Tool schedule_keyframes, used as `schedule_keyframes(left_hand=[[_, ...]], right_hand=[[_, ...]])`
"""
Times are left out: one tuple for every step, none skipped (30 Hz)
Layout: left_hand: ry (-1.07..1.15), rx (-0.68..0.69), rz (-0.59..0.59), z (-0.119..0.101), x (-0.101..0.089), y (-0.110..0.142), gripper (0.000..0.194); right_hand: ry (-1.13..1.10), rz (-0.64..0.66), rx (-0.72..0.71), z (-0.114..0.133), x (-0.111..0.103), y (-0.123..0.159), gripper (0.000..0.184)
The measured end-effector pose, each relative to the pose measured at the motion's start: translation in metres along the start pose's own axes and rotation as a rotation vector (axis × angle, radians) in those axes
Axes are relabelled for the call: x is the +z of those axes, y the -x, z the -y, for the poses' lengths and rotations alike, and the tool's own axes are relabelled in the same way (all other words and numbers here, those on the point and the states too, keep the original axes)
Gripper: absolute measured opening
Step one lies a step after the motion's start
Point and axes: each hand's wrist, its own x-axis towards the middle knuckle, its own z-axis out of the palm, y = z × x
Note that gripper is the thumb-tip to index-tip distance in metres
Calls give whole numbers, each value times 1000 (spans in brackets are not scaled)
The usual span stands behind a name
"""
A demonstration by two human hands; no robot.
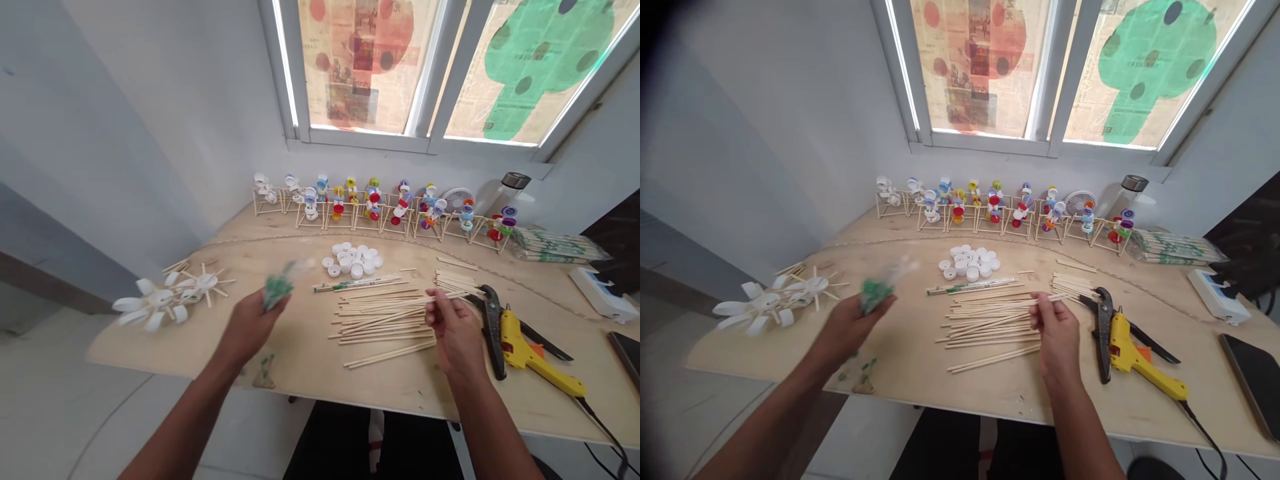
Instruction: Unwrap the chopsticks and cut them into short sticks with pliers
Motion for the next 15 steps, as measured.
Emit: schedule_keyframes(left_hand=[[-54, 70, 72, -6, 9, -7, 32], [-117, 114, 118, -11, 19, -14, 29], [-189, 145, 161, -16, 29, -20, 25], [-256, 167, 194, -20, 38, -25, 22], [-305, 184, 218, -22, 46, -30, 20], [-339, 196, 234, -24, 52, -33, 19], [-360, 206, 244, -25, 57, -36, 19], [-371, 213, 249, -25, 60, -37, 19], [-380, 217, 251, -25, 62, -38, 19], [-393, 220, 254, -25, 63, -38, 18], [-406, 222, 257, -25, 64, -38, 18], [-417, 224, 260, -26, 64, -38, 18], [-427, 229, 264, -26, 65, -37, 18], [-434, 236, 268, -26, 65, -37, 18], [-442, 245, 275, -26, 65, -37, 18]], right_hand=[[52, 30, 27, -6, 3, -1, 28], [92, 48, 44, -11, 7, -2, 30], [120, 59, 54, -14, 10, -3, 33], [139, 68, 61, -17, 12, -4, 35], [154, 76, 70, -18, 14, -5, 37], [169, 86, 83, -18, 14, -6, 39], [183, 96, 99, -17, 14, -7, 41], [199, 106, 117, -16, 12, -8, 43], [217, 116, 138, -14, 10, -8, 46], [239, 124, 157, -13, 8, -9, 48], [264, 132, 172, -13, 5, -9, 50], [295, 142, 182, -13, 1, -9, 51], [332, 149, 186, -13, -2, -10, 50], [378, 156, 183, -14, -6, -11, 48], [430, 163, 175, -15, -9, -12, 45]])
